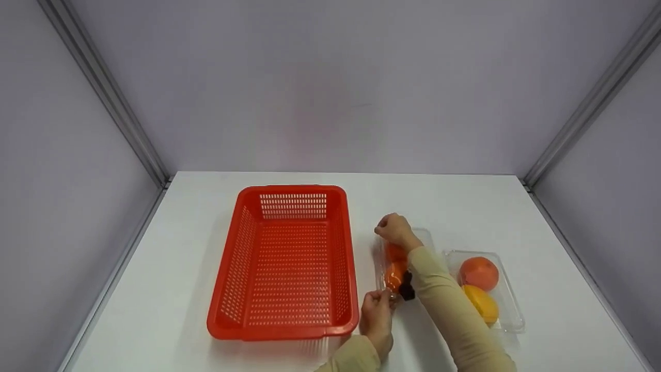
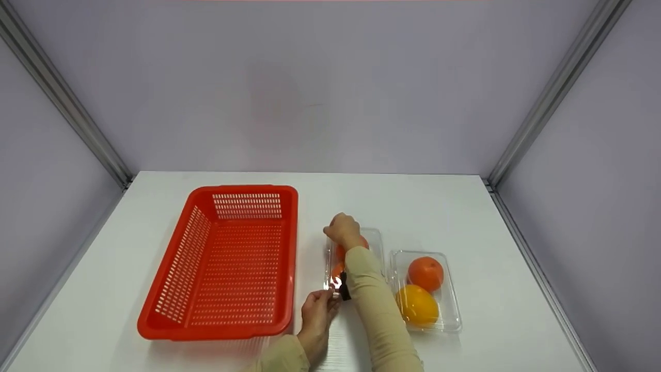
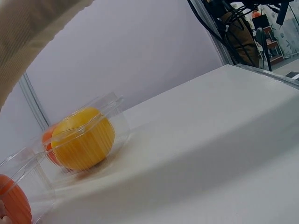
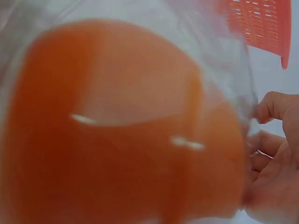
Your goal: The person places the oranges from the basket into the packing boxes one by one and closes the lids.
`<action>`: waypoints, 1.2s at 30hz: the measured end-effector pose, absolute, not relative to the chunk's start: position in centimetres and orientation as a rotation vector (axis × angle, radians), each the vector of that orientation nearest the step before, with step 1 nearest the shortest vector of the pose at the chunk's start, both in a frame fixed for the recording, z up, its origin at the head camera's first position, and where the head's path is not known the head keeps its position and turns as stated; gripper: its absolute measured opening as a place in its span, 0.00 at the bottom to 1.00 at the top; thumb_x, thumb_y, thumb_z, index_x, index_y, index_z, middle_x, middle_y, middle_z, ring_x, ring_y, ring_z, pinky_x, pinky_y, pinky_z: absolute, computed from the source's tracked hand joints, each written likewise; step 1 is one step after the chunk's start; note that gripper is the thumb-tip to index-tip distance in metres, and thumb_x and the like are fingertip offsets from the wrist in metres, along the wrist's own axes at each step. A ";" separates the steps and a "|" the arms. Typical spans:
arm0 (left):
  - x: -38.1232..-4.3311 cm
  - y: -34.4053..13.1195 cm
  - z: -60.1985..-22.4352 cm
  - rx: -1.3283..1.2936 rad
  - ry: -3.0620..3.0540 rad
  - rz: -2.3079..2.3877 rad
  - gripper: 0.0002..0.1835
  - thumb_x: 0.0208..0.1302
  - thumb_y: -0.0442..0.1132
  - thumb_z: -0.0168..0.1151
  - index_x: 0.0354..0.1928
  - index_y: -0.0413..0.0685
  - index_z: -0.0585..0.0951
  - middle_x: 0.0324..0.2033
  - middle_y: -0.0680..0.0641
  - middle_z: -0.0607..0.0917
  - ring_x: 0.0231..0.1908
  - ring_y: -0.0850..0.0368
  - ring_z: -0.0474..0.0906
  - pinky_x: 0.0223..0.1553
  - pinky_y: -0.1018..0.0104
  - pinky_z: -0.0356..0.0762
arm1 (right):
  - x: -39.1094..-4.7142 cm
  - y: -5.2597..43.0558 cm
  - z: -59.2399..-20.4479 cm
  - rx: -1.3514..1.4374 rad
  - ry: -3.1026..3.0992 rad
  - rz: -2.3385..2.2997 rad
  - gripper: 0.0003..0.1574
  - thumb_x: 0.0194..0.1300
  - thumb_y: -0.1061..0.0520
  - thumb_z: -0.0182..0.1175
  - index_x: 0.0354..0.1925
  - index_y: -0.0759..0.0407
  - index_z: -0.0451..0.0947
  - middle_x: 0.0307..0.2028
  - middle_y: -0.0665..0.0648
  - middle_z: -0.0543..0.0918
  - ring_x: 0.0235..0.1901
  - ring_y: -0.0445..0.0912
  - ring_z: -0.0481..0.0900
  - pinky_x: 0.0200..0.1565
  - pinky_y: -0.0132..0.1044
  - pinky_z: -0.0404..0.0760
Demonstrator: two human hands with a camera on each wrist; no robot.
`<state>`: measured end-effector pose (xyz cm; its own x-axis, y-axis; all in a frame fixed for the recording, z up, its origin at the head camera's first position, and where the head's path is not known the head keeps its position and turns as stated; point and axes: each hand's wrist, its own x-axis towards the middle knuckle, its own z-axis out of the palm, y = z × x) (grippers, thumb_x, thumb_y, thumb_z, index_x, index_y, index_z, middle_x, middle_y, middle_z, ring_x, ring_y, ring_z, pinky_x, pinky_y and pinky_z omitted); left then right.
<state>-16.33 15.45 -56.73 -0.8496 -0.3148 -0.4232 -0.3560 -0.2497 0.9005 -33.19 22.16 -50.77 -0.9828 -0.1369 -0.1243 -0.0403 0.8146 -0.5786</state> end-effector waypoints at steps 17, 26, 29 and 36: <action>-16.2 15.1 -56.7 -0.853 1.952 2.195 0.09 0.66 0.44 0.57 0.37 0.46 0.76 0.33 0.47 0.87 0.31 0.61 0.82 0.36 0.67 0.80 | -33.3 22.3 -50.4 -0.109 2.782 -0.949 0.16 0.63 0.60 0.55 0.42 0.72 0.81 0.41 0.68 0.84 0.33 0.47 0.73 0.40 0.36 0.79; -16.2 15.1 -56.8 -0.849 1.934 2.209 0.08 0.66 0.44 0.57 0.38 0.46 0.76 0.34 0.47 0.87 0.33 0.61 0.82 0.38 0.67 0.81 | -33.7 22.3 -50.3 -0.075 2.749 -0.979 0.16 0.60 0.61 0.54 0.40 0.71 0.82 0.33 0.60 0.83 0.29 0.43 0.70 0.31 0.28 0.70; -16.1 15.1 -56.8 -0.830 1.960 2.205 0.09 0.65 0.44 0.58 0.38 0.46 0.76 0.34 0.47 0.87 0.34 0.61 0.82 0.39 0.66 0.81 | -33.7 22.2 -50.2 -0.051 2.745 -0.984 0.13 0.59 0.61 0.54 0.36 0.69 0.81 0.26 0.53 0.77 0.26 0.42 0.68 0.28 0.28 0.66; -16.0 15.0 -56.8 -0.797 2.011 2.169 0.10 0.65 0.47 0.58 0.37 0.46 0.76 0.34 0.48 0.87 0.35 0.61 0.84 0.42 0.64 0.82 | -33.9 22.1 -50.3 0.019 2.741 -0.994 0.08 0.56 0.62 0.52 0.21 0.58 0.73 0.19 0.48 0.67 0.22 0.42 0.63 0.24 0.29 0.62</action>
<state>-15.98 15.04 -56.77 -0.8619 -0.2857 -0.4190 -0.3961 -0.1365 0.9080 -33.94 22.10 -50.27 -0.9746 -0.0640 -0.2147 0.0884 0.7707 -0.6311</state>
